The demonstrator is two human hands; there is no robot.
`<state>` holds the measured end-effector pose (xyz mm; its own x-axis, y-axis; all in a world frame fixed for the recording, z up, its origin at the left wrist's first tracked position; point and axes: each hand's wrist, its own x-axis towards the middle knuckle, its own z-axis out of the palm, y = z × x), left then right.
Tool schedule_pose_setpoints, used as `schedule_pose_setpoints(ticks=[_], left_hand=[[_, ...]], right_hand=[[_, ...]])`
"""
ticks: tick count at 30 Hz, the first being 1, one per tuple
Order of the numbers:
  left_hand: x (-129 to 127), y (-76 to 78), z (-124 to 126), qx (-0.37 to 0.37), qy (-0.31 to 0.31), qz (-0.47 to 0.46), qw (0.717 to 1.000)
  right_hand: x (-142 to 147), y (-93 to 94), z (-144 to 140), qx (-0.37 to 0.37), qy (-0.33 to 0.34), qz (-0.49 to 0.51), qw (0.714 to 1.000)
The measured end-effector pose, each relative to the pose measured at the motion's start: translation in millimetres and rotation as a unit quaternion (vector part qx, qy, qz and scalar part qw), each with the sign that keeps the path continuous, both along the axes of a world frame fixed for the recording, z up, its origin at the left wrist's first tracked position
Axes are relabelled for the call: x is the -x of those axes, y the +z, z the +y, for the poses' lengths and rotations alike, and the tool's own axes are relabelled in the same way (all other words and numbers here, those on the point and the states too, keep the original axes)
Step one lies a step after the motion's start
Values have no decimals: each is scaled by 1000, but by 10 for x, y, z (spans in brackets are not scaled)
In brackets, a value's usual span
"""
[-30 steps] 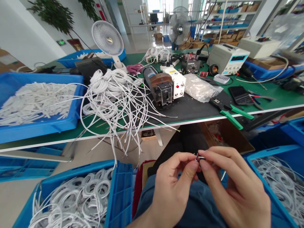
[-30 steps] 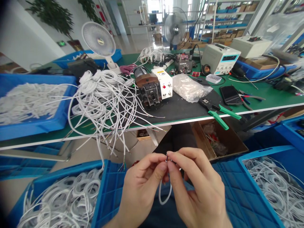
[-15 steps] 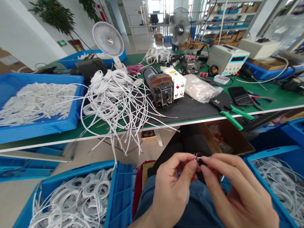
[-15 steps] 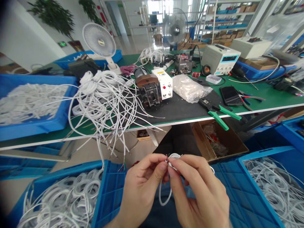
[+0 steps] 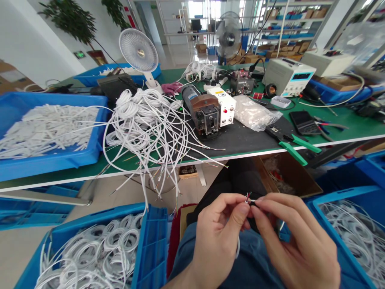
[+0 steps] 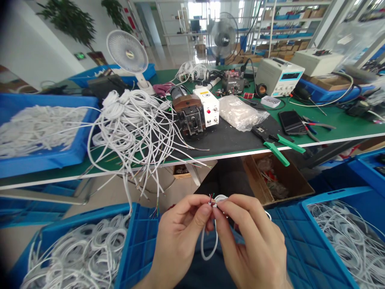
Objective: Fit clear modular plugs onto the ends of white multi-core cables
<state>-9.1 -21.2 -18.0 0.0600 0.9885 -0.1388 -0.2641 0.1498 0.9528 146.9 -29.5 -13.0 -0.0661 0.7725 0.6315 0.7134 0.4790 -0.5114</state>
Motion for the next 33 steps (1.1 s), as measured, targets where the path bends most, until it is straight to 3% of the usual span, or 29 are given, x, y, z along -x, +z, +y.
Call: schedule_pose_setpoints(ticks=[4,12,16,21,33], left_hand=[[-11,-1,26,9,-14,-33,999],[-35,-6,19,32,-7,-83,996],[-36,17,16,37,-7,-87,995],[-28,18,-2,20,-1,-67,998],[1,-95,-41,-50,-5,32,998]], right_hand=[[-39,-7,42,19,15,11,1000],[-102,-59,-29,-51,64,-114,990],[-93,35,-56,-28,59,-48,997],[-37,174,-51,-5,2,-5,1000],[2,109,57,-5,2,2,1000]])
